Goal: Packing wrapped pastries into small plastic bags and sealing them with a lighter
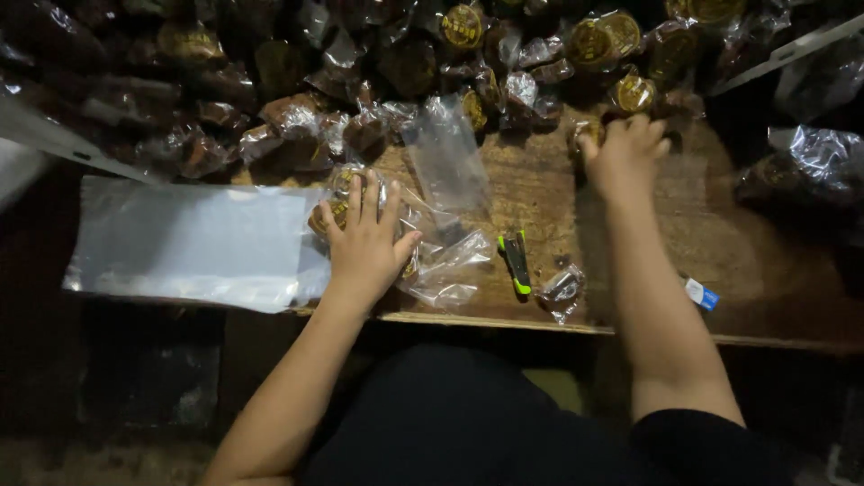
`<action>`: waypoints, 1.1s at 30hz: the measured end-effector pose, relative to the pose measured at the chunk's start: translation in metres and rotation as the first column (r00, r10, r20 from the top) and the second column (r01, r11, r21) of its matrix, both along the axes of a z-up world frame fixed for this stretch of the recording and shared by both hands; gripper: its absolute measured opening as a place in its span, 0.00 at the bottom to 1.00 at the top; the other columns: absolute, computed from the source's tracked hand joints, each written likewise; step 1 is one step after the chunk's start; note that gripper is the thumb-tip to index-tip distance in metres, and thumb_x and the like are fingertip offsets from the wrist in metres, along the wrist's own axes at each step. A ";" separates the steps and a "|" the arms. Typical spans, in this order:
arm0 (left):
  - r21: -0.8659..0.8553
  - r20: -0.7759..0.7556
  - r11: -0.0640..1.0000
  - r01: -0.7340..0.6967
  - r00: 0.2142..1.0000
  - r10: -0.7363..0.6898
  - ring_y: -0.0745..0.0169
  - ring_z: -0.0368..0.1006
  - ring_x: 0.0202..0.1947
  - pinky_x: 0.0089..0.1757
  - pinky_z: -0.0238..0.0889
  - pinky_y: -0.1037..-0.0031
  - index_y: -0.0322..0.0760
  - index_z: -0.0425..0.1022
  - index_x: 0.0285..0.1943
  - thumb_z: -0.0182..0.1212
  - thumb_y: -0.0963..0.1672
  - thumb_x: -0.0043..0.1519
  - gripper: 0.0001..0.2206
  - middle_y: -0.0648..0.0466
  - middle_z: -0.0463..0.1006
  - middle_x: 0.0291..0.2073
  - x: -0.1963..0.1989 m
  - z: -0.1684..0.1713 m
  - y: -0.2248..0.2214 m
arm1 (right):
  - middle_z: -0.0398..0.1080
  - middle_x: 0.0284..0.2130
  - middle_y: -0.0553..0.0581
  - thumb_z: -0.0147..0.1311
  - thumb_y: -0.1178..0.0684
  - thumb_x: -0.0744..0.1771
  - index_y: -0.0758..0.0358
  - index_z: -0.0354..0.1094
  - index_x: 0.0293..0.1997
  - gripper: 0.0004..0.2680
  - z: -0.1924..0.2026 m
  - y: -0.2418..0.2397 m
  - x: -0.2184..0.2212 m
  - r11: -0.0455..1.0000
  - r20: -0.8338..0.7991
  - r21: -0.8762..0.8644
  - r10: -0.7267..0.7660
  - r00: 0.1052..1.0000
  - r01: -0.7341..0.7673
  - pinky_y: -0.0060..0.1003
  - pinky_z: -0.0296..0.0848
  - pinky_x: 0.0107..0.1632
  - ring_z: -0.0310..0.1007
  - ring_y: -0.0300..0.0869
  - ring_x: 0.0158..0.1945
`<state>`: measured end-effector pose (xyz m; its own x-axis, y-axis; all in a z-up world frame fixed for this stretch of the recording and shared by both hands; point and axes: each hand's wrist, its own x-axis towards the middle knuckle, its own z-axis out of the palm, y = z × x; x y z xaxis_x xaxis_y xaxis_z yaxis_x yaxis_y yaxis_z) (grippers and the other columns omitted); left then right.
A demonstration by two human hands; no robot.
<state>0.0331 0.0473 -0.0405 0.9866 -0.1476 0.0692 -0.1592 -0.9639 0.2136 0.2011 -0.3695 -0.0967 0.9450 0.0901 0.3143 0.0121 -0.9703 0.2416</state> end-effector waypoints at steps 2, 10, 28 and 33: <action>-0.002 0.036 1.000 -0.002 0.999 0.002 0.38 0.48 0.76 0.60 0.37 0.24 0.45 0.62 0.76 0.56 0.59 0.62 0.35 0.40 0.56 0.75 -0.002 -0.002 -0.001 | 0.65 0.48 0.67 0.65 0.33 0.65 0.64 0.61 0.55 0.25 -0.001 0.019 -0.021 0.989 -0.106 0.141 -0.020 0.994 0.035 0.60 0.64 0.52 0.61 0.67 0.56; -0.073 0.048 0.997 -0.019 0.999 0.022 0.32 0.51 0.74 0.59 0.38 0.23 0.42 0.63 0.74 0.60 0.58 0.61 0.35 0.34 0.59 0.72 -0.002 0.013 -0.009 | 0.65 0.46 0.62 0.51 0.31 0.71 0.51 0.60 0.62 0.19 -0.003 -0.046 0.011 0.877 -0.135 0.373 -0.272 0.953 0.304 0.55 0.63 0.47 0.67 0.59 0.49; -0.097 0.275 0.948 0.302 0.924 -0.266 0.49 0.70 0.62 0.62 0.51 0.41 0.46 0.77 0.55 0.66 0.46 0.51 0.20 0.56 0.79 0.55 -0.040 -0.016 -0.044 | 0.75 0.53 0.69 0.51 0.46 0.64 0.72 0.77 0.46 0.17 0.094 0.091 -0.109 0.268 -0.396 0.915 0.744 0.538 0.303 0.48 0.69 0.58 0.73 0.56 0.53; -0.227 0.034 0.921 0.317 0.948 -0.318 0.50 0.67 0.65 0.66 0.42 0.39 0.42 0.68 0.67 0.68 0.39 0.42 0.36 0.52 0.72 0.63 -0.036 0.014 -0.044 | 0.72 0.53 0.63 0.59 0.54 0.64 0.69 0.73 0.55 0.15 -0.004 0.188 -0.179 -0.282 -0.520 0.563 0.610 0.598 0.777 0.49 0.63 0.64 0.70 0.50 0.58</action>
<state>-0.0028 0.0033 -0.0262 0.8910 -0.4338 0.1340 -0.4474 -0.7891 0.4210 0.0226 -0.1812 -0.1009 0.6967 0.3189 -0.6426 -0.6992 0.1018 -0.7076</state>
